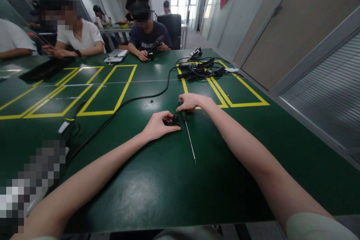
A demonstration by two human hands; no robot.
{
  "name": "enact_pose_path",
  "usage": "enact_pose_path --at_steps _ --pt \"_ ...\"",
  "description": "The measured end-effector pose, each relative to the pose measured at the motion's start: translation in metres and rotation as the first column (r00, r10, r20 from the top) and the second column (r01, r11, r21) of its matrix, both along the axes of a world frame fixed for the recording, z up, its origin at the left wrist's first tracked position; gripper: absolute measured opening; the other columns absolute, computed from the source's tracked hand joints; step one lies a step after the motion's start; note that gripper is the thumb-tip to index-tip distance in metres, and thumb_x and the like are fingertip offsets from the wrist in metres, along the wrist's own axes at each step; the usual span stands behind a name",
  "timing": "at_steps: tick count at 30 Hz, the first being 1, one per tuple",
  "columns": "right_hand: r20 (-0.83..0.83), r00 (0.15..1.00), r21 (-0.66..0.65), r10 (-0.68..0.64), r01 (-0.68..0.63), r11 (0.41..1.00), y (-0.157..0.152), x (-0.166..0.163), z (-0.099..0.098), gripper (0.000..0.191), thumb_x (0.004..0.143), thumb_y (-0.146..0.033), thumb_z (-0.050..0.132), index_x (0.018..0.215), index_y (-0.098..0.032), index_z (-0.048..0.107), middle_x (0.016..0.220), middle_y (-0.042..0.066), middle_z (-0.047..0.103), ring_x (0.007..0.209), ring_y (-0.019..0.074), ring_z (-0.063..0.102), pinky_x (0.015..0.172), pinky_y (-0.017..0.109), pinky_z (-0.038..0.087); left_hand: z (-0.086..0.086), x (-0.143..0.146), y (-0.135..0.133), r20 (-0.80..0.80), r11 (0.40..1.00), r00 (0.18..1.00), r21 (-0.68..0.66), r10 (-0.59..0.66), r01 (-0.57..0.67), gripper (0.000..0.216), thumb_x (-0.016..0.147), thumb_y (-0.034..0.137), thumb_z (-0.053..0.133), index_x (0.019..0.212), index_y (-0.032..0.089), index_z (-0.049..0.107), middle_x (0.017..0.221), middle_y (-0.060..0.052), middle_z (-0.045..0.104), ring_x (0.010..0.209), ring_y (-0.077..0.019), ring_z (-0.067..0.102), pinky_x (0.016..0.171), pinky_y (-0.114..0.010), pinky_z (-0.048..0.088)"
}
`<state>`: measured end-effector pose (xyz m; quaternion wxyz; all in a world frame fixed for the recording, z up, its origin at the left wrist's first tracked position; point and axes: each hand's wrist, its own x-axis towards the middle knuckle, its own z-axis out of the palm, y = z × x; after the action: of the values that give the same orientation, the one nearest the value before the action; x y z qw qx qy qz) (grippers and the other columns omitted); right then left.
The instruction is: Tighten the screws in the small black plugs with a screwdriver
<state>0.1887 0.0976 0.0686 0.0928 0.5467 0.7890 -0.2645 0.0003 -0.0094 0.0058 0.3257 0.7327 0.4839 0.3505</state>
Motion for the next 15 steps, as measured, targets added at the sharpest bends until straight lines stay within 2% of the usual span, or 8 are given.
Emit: enact_pose_path --at_steps 4,7,11,12,13,15 --pt "-0.126 0.991 -0.016 0.052 -0.055 0.998 -0.008 0.001 0.016 0.035 0.099 -0.041 0.064 0.12 -0.013 0.064 0.093 0.002 0.069 0.075 0.0083 0.065 0.069 0.024 0.059 0.001 0.001 -0.001 0.019 1.0 1.0 0.001 -0.007 0.007 0.043 0.07 0.038 0.092 0.105 0.016 0.077 0.091 -0.004 0.078 0.083 -0.02 0.07 0.082 -0.035 0.058" --pt "-0.293 0.953 0.098 0.079 -0.052 0.994 -0.012 0.012 0.04 0.028 0.095 -0.025 0.064 0.121 -0.014 0.067 0.07 -0.004 0.062 0.053 0.0061 0.054 0.057 0.021 0.051 -0.002 0.0 0.001 0.049 0.999 0.998 -0.012 -0.029 0.03 0.041 0.073 0.034 0.09 0.108 0.016 0.078 0.093 -0.005 0.078 0.084 -0.0195 0.07 0.083 -0.034 0.058" --pt "-0.521 0.845 0.311 0.12 0.057 0.949 -0.018 0.035 0.076 0.035 0.096 -0.023 0.056 0.131 -0.021 0.061 0.079 -0.004 0.062 0.057 0.005 0.056 0.058 0.019 0.052 -0.005 -0.002 0.002 0.063 0.998 0.997 -0.022 -0.055 0.056 0.03 0.075 0.033 0.088 0.099 0.016 0.08 0.092 -0.006 0.079 0.085 -0.0193 0.071 0.084 -0.034 0.058" --pt "-0.579 0.802 0.365 0.147 0.094 0.926 -0.02 0.041 0.082 0.036 0.097 -0.026 0.056 0.132 -0.024 0.06 0.082 -0.003 0.063 0.059 0.0049 0.057 0.058 0.018 0.053 -0.005 -0.002 0.002 0.064 0.998 0.996 -0.021 -0.056 0.058 0.029 0.076 0.033 0.087 0.099 0.016 0.08 0.093 -0.006 0.079 0.085 -0.0193 0.071 0.084 -0.034 0.057" --pt "-0.682 0.698 0.438 0.217 0.152 0.886 -0.021 0.046 0.087 0.034 0.094 -0.027 0.06 0.128 -0.024 0.063 0.084 -0.002 0.064 0.059 0.0055 0.056 0.056 0.018 0.052 -0.004 -0.003 0.002 0.062 0.998 0.996 -0.021 -0.058 0.06 0.029 0.076 0.033 0.087 0.099 0.016 0.08 0.093 -0.006 0.079 0.085 -0.0193 0.071 0.084 -0.034 0.057" --pt "-0.769 0.515 0.55 0.378 0.231 0.803 -0.026 0.052 0.094 0.031 0.089 -0.032 0.069 0.119 -0.027 0.067 0.093 0.0 0.068 0.065 0.0057 0.057 0.056 0.016 0.053 -0.004 -0.003 0.002 0.057 0.998 0.997 -0.023 -0.057 0.059 0.029 0.076 0.033 0.087 0.098 0.016 0.08 0.093 -0.006 0.079 0.085 -0.0194 0.071 0.084 -0.034 0.057"
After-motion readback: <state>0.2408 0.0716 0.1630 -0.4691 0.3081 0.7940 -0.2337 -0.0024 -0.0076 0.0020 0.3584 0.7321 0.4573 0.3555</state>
